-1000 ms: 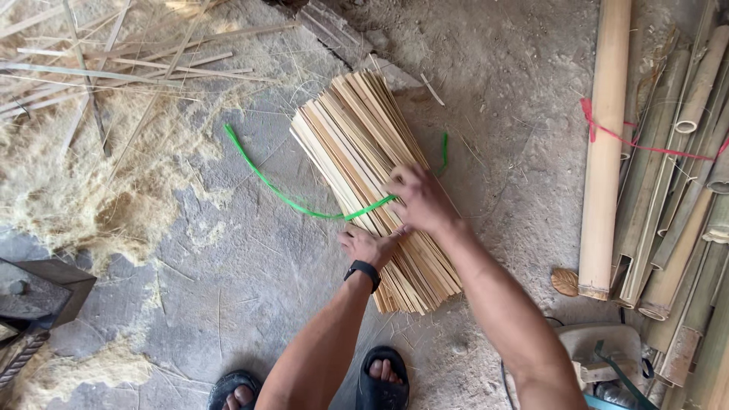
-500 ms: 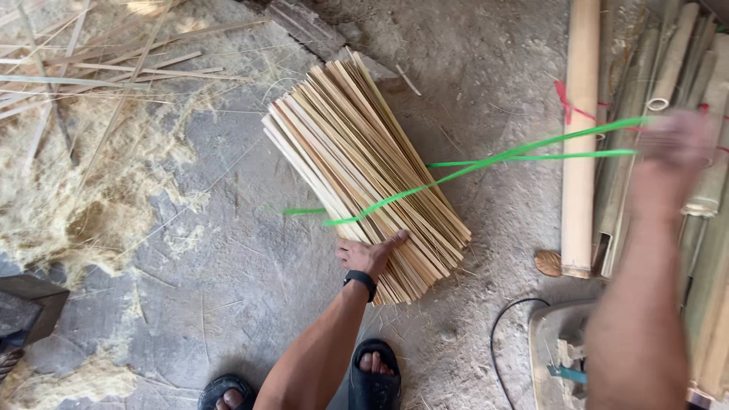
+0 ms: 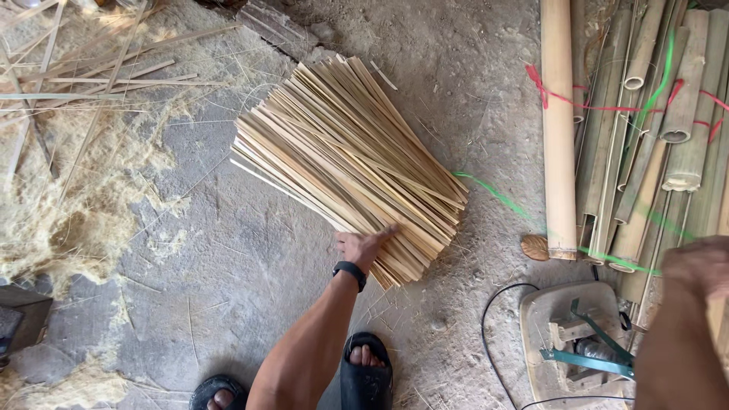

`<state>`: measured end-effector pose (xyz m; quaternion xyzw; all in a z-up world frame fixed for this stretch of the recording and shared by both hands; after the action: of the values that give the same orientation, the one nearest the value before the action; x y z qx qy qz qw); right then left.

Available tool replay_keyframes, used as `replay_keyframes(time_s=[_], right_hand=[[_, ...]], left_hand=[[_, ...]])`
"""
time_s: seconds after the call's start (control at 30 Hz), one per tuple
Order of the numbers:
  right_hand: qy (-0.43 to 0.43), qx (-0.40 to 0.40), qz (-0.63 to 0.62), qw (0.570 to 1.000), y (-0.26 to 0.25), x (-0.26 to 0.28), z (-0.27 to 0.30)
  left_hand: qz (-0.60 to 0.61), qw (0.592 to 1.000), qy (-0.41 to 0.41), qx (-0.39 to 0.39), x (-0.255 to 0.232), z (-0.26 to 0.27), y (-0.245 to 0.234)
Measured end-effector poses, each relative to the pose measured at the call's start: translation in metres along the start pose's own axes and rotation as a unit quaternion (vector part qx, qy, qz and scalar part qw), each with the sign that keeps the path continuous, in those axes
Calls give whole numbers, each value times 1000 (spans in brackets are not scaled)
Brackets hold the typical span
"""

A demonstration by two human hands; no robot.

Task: The person sits on the floor and uses a stationary circular saw to cut the ends of bamboo strips. They feed the strips one by one into the blade, collect the cut pieces, and bundle them with a green plastic tie.

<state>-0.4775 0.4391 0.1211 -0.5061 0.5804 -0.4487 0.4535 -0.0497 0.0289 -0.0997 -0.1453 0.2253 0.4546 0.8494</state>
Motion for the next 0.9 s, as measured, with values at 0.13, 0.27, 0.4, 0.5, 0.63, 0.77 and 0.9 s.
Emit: replay_keyframes(time_s=[0.13,0.27,0.4,0.5,0.63,0.77,0.9], right_hand=[[-145,-122,-1,982,7,101,86],[-517,-88,-328,786,9,229,272],[-558,182,-189,787,31,292,393],[-566,214,-140,784,27,298,422],[-548,124,-135,816,23,297,417],[-555,92,-68,824,30,320,392],[-433,253,-8,865,54,328,332]], left_hand=[[-38,999,-18,-1,2,-1,-18],[62,994,85,0,1,9,-41],[184,981,52,46,13,13,-49],[178,982,61,36,18,7,-64],[286,957,14,38,31,-18,-69],[334,942,12,21,30,-38,-65],[252,964,80,-9,9,-38,-53]])
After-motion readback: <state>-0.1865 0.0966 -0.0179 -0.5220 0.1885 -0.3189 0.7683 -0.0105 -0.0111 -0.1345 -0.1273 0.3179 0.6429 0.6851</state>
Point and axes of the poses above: each hand's wrist, its own z-axis away from the middle knuckle, its own y-axis out of the palm, x = y × z, the point moved 5 cm from there along -z, towards the middle knuckle, and after that the axes turned 4 degrees about z, right-handed, at the moved point
